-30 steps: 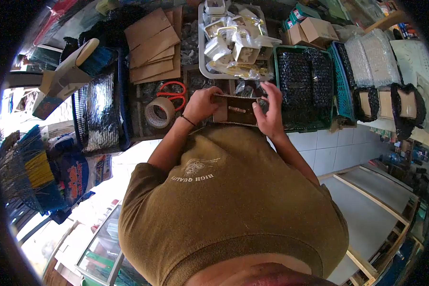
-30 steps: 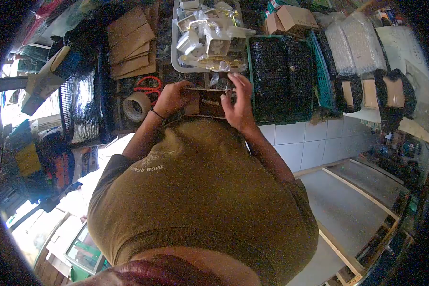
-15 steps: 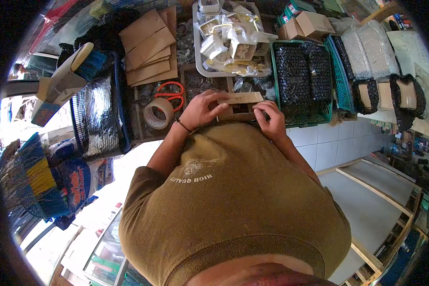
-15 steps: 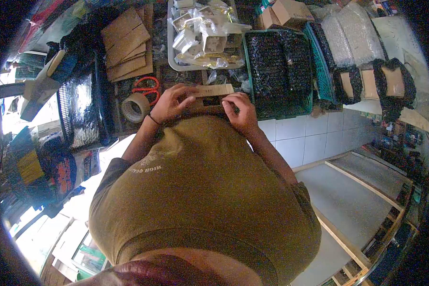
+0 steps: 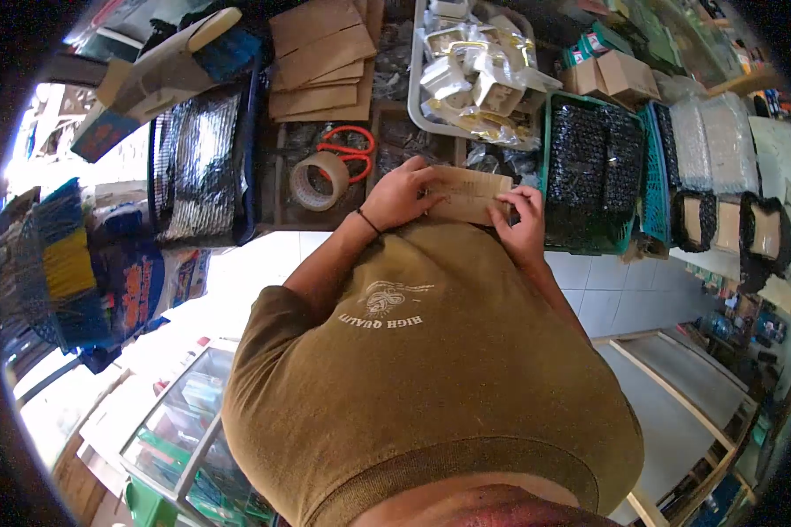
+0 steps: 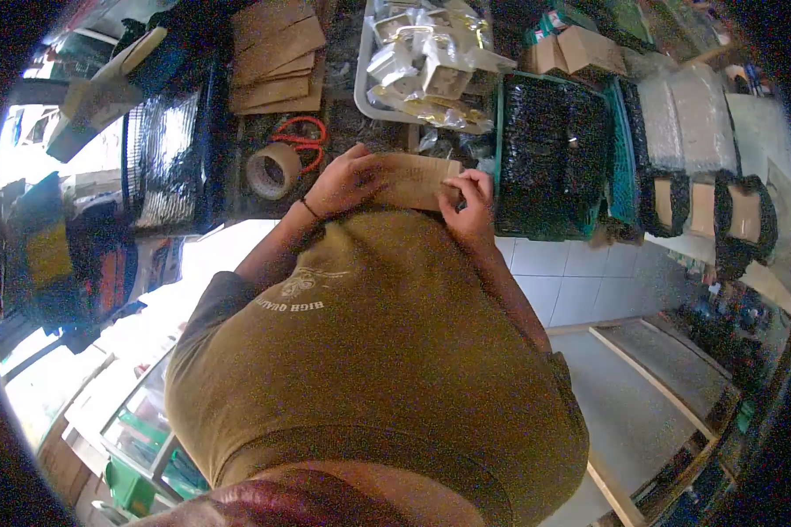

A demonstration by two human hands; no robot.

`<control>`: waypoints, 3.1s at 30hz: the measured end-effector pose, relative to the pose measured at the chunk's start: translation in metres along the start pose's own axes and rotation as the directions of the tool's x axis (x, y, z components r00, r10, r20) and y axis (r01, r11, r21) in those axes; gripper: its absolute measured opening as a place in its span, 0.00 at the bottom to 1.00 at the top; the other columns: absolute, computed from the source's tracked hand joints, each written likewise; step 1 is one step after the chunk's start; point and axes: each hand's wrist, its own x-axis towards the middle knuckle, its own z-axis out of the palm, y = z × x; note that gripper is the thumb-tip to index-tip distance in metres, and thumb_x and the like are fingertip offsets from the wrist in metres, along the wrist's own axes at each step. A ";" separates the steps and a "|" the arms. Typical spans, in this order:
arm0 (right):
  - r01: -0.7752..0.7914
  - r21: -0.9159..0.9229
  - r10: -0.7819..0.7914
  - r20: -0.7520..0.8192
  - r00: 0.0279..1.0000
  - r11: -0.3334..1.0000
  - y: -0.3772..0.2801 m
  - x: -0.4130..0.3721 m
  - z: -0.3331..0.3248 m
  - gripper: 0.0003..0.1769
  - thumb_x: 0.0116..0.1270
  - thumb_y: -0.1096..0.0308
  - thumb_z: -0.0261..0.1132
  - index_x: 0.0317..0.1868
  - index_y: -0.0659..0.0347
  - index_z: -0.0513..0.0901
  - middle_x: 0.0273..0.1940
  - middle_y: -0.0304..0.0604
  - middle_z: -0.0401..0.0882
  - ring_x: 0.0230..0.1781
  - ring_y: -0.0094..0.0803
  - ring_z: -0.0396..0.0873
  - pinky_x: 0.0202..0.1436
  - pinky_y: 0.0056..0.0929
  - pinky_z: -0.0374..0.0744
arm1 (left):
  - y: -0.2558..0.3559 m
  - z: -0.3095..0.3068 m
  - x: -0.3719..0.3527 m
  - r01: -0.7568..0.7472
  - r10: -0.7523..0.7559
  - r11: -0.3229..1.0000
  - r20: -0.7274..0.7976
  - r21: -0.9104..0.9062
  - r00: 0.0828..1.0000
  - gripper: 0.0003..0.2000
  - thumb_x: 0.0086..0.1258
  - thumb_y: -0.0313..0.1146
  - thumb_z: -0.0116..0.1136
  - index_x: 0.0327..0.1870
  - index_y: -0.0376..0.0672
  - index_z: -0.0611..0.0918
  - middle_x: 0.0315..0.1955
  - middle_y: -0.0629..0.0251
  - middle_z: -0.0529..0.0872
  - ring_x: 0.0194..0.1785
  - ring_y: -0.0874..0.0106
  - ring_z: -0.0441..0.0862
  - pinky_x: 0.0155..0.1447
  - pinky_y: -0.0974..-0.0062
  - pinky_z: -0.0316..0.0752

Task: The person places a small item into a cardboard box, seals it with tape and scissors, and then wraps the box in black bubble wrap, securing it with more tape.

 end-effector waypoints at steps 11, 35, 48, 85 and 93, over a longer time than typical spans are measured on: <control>0.087 -0.046 -0.091 -0.113 0.989 0.995 -0.009 0.004 -0.008 0.10 0.59 0.66 0.66 0.37 0.63 0.79 0.42 0.47 0.69 0.44 0.42 0.72 0.48 0.38 0.73 | -0.002 -0.029 -0.029 0.564 -0.258 0.805 -0.750 0.181 0.609 0.10 0.63 0.40 0.58 0.27 0.44 0.81 0.24 0.58 0.79 0.29 0.56 0.79 0.29 0.62 0.72; -0.023 0.734 -0.308 0.313 0.898 0.679 -0.129 0.085 -0.010 0.16 0.67 0.61 0.61 0.47 0.65 0.77 0.44 0.40 0.74 0.44 0.24 0.72 0.48 0.25 0.71 | 0.058 -0.053 -0.036 -0.190 0.258 0.966 -0.690 0.175 0.677 0.10 0.50 0.26 0.67 0.35 0.39 0.84 0.32 0.62 0.81 0.33 0.64 0.79 0.36 0.71 0.75; -0.346 0.602 -0.121 0.600 0.791 0.719 -0.154 0.080 -0.002 0.18 0.64 0.62 0.65 0.48 0.67 0.77 0.38 0.37 0.80 0.37 0.20 0.75 0.41 0.21 0.74 | 0.070 -0.067 -0.036 0.014 -0.327 0.898 -0.644 -0.441 0.691 0.11 0.64 0.34 0.59 0.44 0.39 0.79 0.40 0.65 0.78 0.43 0.76 0.76 0.43 0.78 0.71; -0.245 0.402 -0.100 0.669 0.736 0.882 -0.127 0.066 0.010 0.17 0.62 0.61 0.65 0.43 0.67 0.78 0.36 0.42 0.81 0.36 0.23 0.76 0.41 0.25 0.75 | 0.048 -0.056 -0.039 0.087 -0.416 0.672 -0.277 -0.735 0.866 0.05 0.62 0.25 0.58 0.36 0.35 0.78 0.29 0.71 0.79 0.33 0.82 0.73 0.40 0.82 0.70; -0.296 0.460 -0.074 0.631 0.772 0.837 -0.115 0.061 0.015 0.28 0.61 0.66 0.67 0.54 0.68 0.64 0.41 0.47 0.78 0.38 0.28 0.78 0.43 0.26 0.77 | 0.043 -0.045 -0.035 0.056 -0.374 0.718 -0.316 -0.694 0.872 0.04 0.61 0.23 0.58 0.36 0.36 0.77 0.29 0.69 0.78 0.33 0.80 0.73 0.39 0.80 0.70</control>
